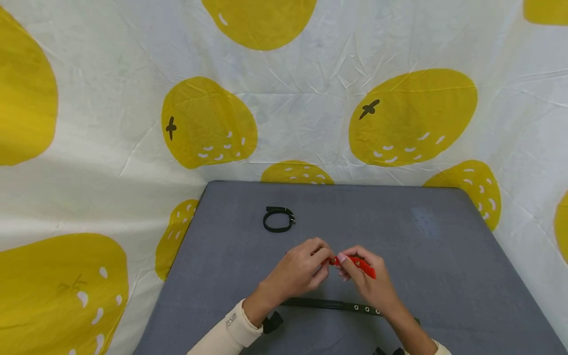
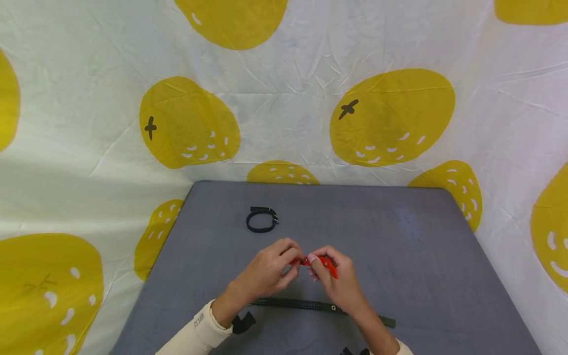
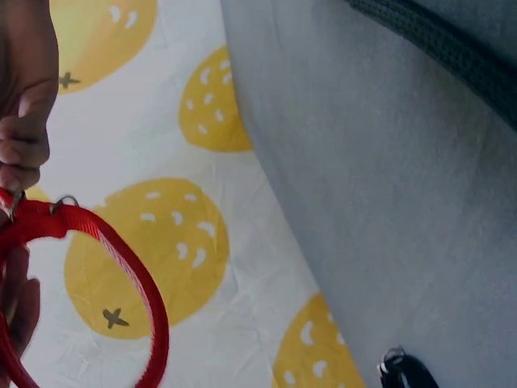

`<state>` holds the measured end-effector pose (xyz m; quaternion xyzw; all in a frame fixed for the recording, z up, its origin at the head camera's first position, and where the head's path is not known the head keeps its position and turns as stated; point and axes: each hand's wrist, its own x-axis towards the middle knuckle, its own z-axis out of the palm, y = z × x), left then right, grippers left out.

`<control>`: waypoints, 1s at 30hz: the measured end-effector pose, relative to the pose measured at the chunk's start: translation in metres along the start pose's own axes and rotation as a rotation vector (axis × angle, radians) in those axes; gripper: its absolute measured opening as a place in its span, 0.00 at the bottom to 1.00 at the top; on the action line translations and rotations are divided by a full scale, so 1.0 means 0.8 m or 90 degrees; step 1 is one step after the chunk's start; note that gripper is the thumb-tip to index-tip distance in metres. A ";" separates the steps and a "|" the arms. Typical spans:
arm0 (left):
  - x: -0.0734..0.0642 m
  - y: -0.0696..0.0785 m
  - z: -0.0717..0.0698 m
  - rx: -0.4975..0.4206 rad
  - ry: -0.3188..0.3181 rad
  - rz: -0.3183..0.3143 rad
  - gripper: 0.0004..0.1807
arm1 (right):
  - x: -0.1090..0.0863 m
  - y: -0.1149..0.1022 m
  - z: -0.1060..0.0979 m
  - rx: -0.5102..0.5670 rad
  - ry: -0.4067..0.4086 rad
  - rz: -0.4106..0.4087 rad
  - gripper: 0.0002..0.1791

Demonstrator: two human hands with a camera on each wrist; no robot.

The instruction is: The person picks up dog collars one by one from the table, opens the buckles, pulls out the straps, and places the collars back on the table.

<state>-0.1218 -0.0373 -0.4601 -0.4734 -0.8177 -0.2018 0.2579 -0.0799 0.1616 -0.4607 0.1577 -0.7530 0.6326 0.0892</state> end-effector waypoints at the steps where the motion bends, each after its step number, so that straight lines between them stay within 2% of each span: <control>1: -0.001 -0.001 -0.001 0.000 -0.002 0.012 0.05 | 0.001 -0.001 -0.001 0.004 0.003 0.023 0.05; 4: -0.003 -0.004 -0.005 -0.005 -0.016 0.042 0.04 | 0.002 -0.002 -0.003 0.018 0.009 0.087 0.08; 7: -0.005 -0.006 -0.011 -0.012 -0.037 0.051 0.06 | 0.002 -0.001 -0.006 0.019 0.007 0.120 0.10; 12: -0.005 -0.007 -0.017 -0.022 -0.063 0.058 0.05 | 0.002 0.007 -0.004 -0.020 -0.011 0.097 0.08; 17: -0.004 -0.007 -0.020 -0.059 -0.054 0.061 0.04 | 0.001 0.011 -0.001 -0.052 -0.017 0.073 0.04; 21: -0.004 -0.008 -0.023 -0.125 -0.038 0.044 0.04 | -0.001 0.013 -0.004 -0.023 -0.037 0.027 0.06; 24: -0.002 -0.008 -0.026 -0.196 -0.023 0.017 0.05 | -0.004 0.015 -0.010 0.019 -0.072 -0.018 0.10; 27: -0.001 -0.005 -0.031 -0.305 -0.004 -0.029 0.08 | -0.006 0.018 -0.017 0.062 -0.126 -0.042 0.14; 30: 0.002 -0.002 -0.034 -0.382 0.027 -0.062 0.12 | -0.007 0.021 -0.023 0.132 -0.200 -0.041 0.18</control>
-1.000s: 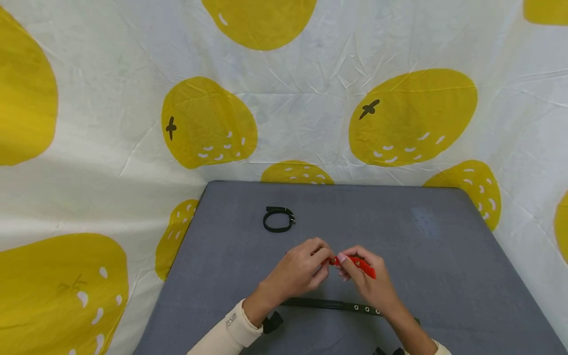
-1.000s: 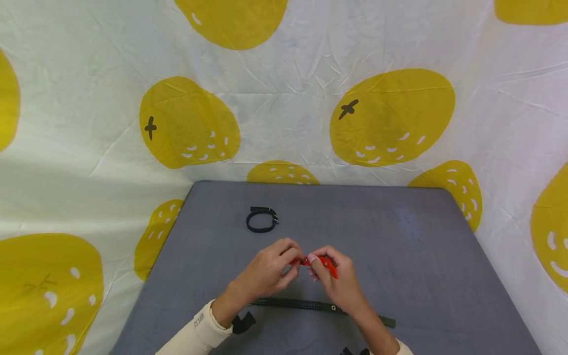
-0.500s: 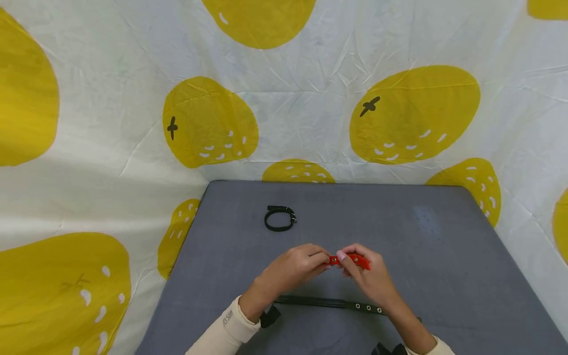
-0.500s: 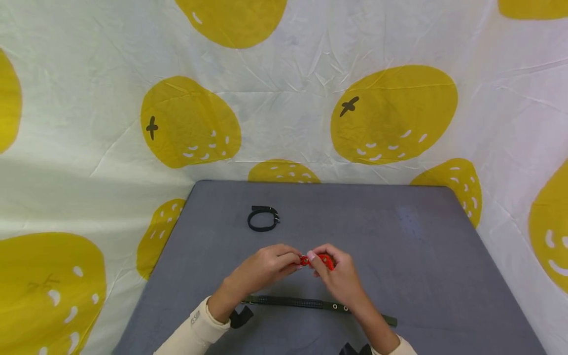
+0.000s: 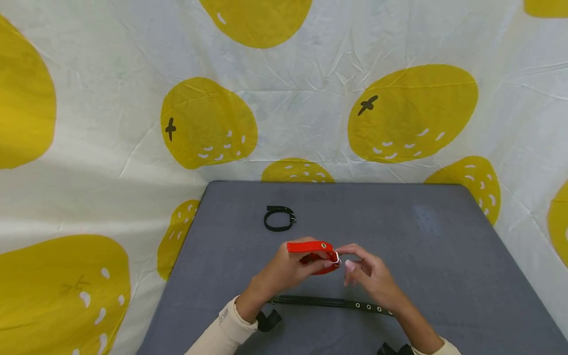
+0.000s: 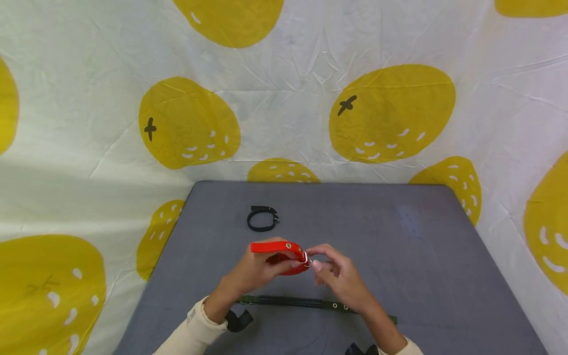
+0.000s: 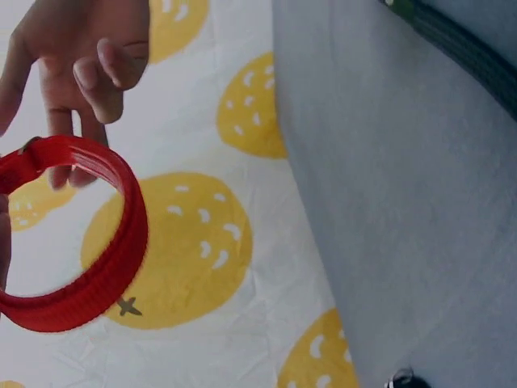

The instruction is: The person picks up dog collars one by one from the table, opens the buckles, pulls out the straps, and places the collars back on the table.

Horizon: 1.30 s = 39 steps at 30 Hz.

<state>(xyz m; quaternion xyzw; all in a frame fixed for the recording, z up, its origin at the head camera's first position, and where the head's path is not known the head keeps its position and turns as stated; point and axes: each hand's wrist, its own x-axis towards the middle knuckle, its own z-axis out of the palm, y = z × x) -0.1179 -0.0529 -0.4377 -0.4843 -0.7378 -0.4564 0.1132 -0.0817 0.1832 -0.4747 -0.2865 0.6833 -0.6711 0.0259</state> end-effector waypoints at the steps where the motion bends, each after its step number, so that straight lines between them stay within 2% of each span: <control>1: 0.001 0.001 -0.001 -0.017 0.011 -0.004 0.12 | 0.000 0.000 -0.002 0.040 -0.029 0.005 0.20; 4: 0.002 0.002 -0.001 -0.027 0.023 -0.013 0.11 | -0.001 0.000 -0.005 0.159 -0.099 0.027 0.25; 7: 0.002 0.004 -0.001 -0.067 0.005 -0.053 0.10 | -0.002 0.000 -0.005 0.225 -0.113 0.026 0.26; 13: 0.000 0.009 -0.001 -0.140 -0.017 -0.157 0.18 | 0.000 -0.005 0.003 0.175 -0.049 -0.003 0.18; 18: 0.002 0.012 0.000 -0.202 -0.047 -0.195 0.21 | 0.003 -0.013 0.007 0.146 -0.041 -0.006 0.13; 22: 0.002 0.011 -0.001 -0.207 -0.069 -0.194 0.18 | 0.003 -0.014 0.007 0.140 -0.041 -0.005 0.12; 28: 0.002 0.010 0.002 -0.230 -0.102 -0.217 0.16 | 0.004 -0.011 0.008 0.147 -0.036 0.008 0.10; 32: 0.001 0.009 0.005 -0.219 -0.105 -0.219 0.14 | 0.006 -0.010 0.010 0.155 -0.038 0.012 0.08; 35: -0.001 0.009 0.008 -0.199 -0.093 -0.199 0.13 | 0.007 -0.010 0.011 0.153 -0.039 0.013 0.08; 39: -0.002 0.010 0.011 -0.168 -0.079 -0.149 0.11 | 0.007 -0.010 0.011 0.151 -0.042 0.007 0.09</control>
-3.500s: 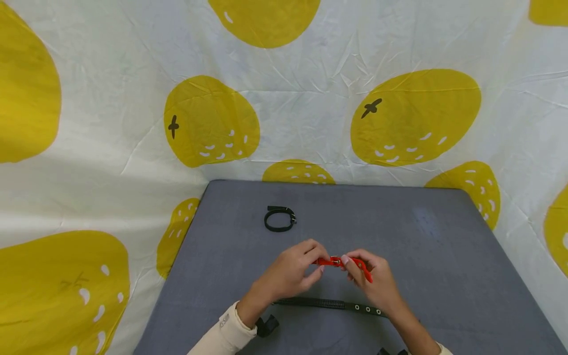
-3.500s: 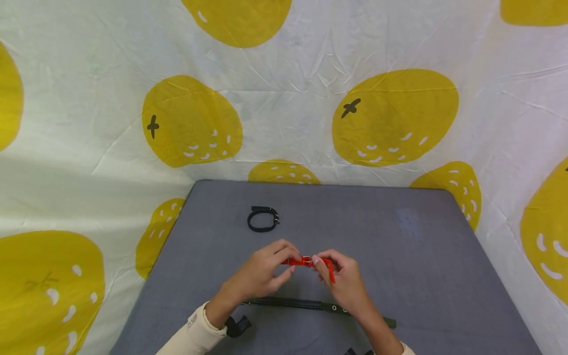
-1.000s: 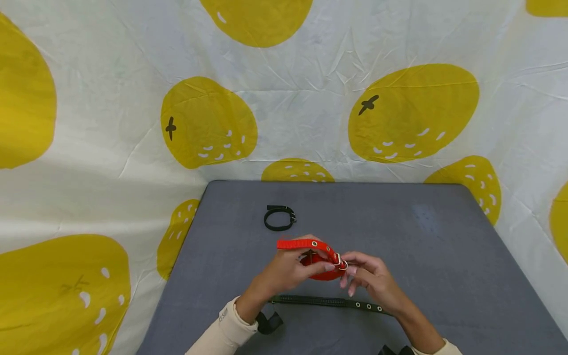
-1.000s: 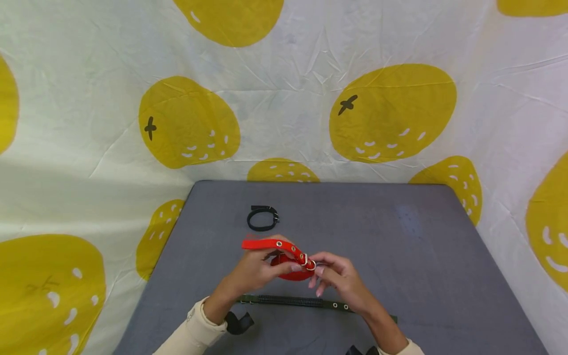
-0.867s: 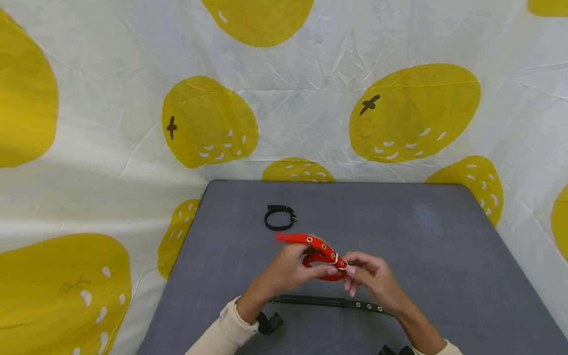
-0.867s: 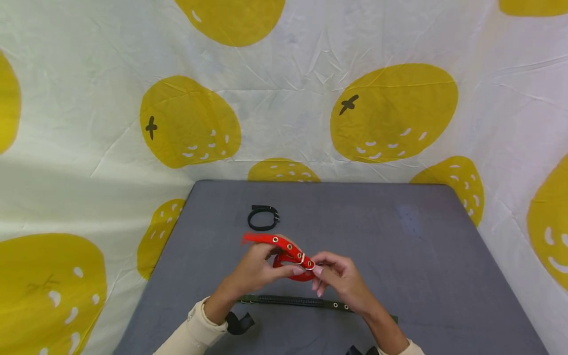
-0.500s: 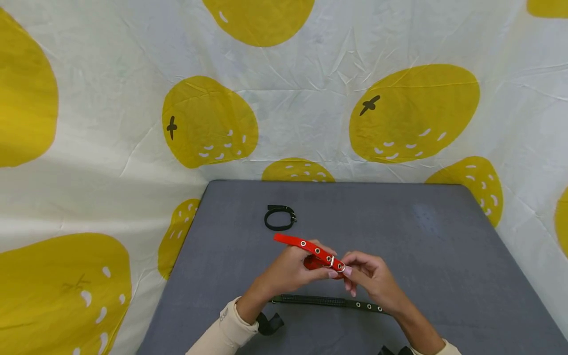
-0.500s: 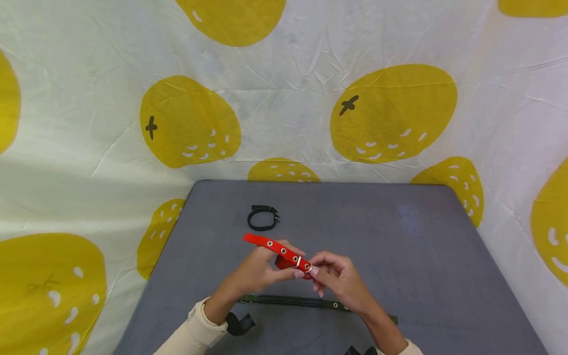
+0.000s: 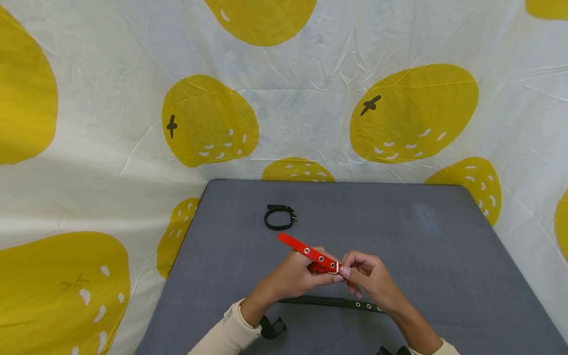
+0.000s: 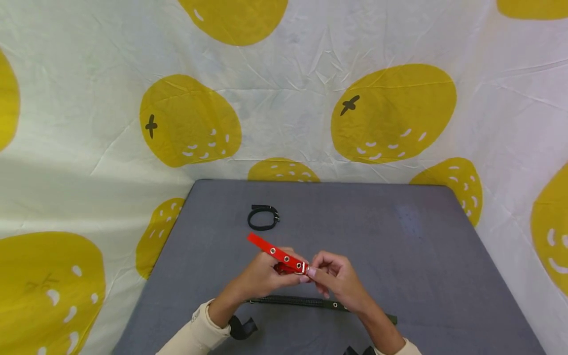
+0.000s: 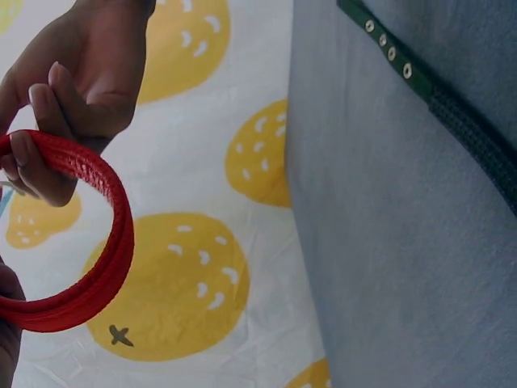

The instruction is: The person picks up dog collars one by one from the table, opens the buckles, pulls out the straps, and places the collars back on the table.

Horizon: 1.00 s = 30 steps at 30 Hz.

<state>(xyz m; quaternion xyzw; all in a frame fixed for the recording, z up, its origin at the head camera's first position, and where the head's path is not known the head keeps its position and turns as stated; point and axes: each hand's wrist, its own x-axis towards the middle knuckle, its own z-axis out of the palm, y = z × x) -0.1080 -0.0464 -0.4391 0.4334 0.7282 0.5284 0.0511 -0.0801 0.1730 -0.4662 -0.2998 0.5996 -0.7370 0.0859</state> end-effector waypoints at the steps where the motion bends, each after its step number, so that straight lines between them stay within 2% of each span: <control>1: 0.000 0.000 0.001 0.006 0.002 0.012 0.11 | 0.000 0.000 0.000 0.004 -0.001 -0.002 0.09; 4: 0.000 -0.001 0.002 0.023 0.010 0.040 0.11 | 0.001 -0.001 0.001 0.015 -0.003 -0.011 0.10; 8: 0.000 -0.002 0.002 0.033 0.021 0.056 0.11 | 0.003 -0.002 0.003 0.027 -0.008 -0.029 0.11; 16: -0.004 -0.002 0.001 0.015 0.046 0.040 0.11 | 0.003 -0.002 0.005 0.056 -0.012 -0.047 0.11; 18: -0.004 -0.002 0.001 0.018 0.048 0.037 0.11 | 0.002 -0.001 0.004 0.025 0.010 -0.035 0.11; 22: -0.003 -0.003 -0.001 0.047 0.050 0.042 0.11 | -0.001 0.000 0.004 -0.087 0.073 0.012 0.11; 25: -0.002 -0.005 -0.001 0.060 0.051 0.048 0.10 | -0.001 -0.003 0.004 -0.146 0.097 0.044 0.11; 30: 0.000 -0.005 -0.003 0.061 0.051 0.050 0.10 | 0.002 -0.007 0.005 -0.153 0.094 0.059 0.10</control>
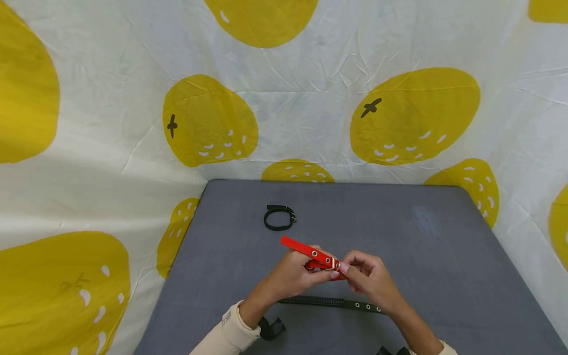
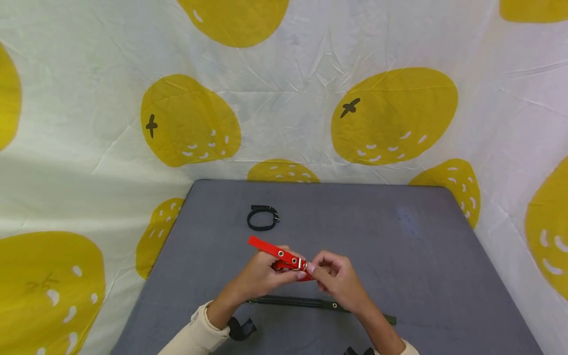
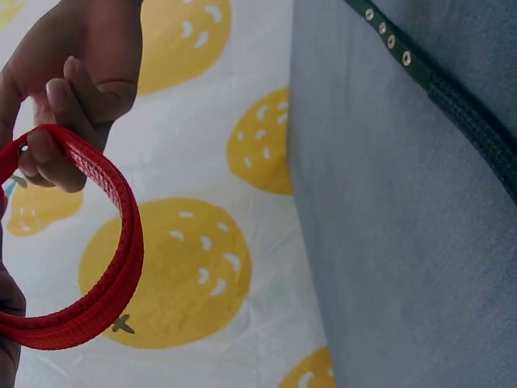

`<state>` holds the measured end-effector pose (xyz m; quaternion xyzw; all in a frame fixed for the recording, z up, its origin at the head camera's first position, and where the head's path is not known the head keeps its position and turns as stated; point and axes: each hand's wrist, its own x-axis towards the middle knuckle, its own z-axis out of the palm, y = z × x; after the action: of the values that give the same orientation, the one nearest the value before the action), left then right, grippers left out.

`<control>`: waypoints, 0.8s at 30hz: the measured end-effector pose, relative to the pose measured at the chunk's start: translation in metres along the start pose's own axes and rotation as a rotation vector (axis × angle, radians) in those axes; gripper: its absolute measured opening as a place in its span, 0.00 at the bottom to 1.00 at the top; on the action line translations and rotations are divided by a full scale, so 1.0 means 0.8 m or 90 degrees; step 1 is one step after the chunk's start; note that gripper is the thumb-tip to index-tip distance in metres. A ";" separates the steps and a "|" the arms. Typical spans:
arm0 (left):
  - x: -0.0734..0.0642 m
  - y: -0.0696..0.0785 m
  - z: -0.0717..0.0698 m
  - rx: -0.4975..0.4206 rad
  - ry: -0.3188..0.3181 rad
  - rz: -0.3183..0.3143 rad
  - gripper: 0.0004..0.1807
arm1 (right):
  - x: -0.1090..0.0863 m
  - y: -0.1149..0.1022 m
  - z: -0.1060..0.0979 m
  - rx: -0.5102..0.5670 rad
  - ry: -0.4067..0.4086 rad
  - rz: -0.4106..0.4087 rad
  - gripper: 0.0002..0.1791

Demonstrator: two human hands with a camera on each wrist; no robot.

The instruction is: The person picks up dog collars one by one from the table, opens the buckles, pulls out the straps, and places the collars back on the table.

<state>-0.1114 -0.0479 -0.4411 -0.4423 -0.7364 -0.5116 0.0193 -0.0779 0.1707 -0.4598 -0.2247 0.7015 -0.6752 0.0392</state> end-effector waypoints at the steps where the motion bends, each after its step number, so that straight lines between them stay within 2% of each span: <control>1: 0.000 0.000 0.000 -0.001 -0.002 0.001 0.10 | 0.000 0.000 0.000 0.008 -0.002 -0.001 0.11; 8: -0.001 0.002 0.000 -0.004 -0.007 0.018 0.10 | 0.001 -0.006 0.004 0.097 -0.030 -0.042 0.13; 13: -0.003 0.002 0.001 -0.003 -0.011 0.022 0.11 | 0.002 -0.009 0.005 0.135 -0.051 -0.077 0.14; 16: -0.004 0.003 0.001 -0.018 -0.010 0.014 0.11 | 0.003 -0.006 0.006 0.165 -0.064 -0.106 0.14; 20: -0.004 0.005 0.000 -0.075 0.000 -0.011 0.11 | 0.002 -0.003 0.005 0.211 -0.080 -0.147 0.14; 24: -0.004 0.007 -0.001 -0.097 0.005 -0.034 0.10 | 0.000 -0.001 0.003 0.210 -0.081 -0.139 0.14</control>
<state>-0.1062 -0.0504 -0.4385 -0.4207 -0.7068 -0.5682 -0.0255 -0.0771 0.1685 -0.4594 -0.3318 0.5490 -0.7658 0.0461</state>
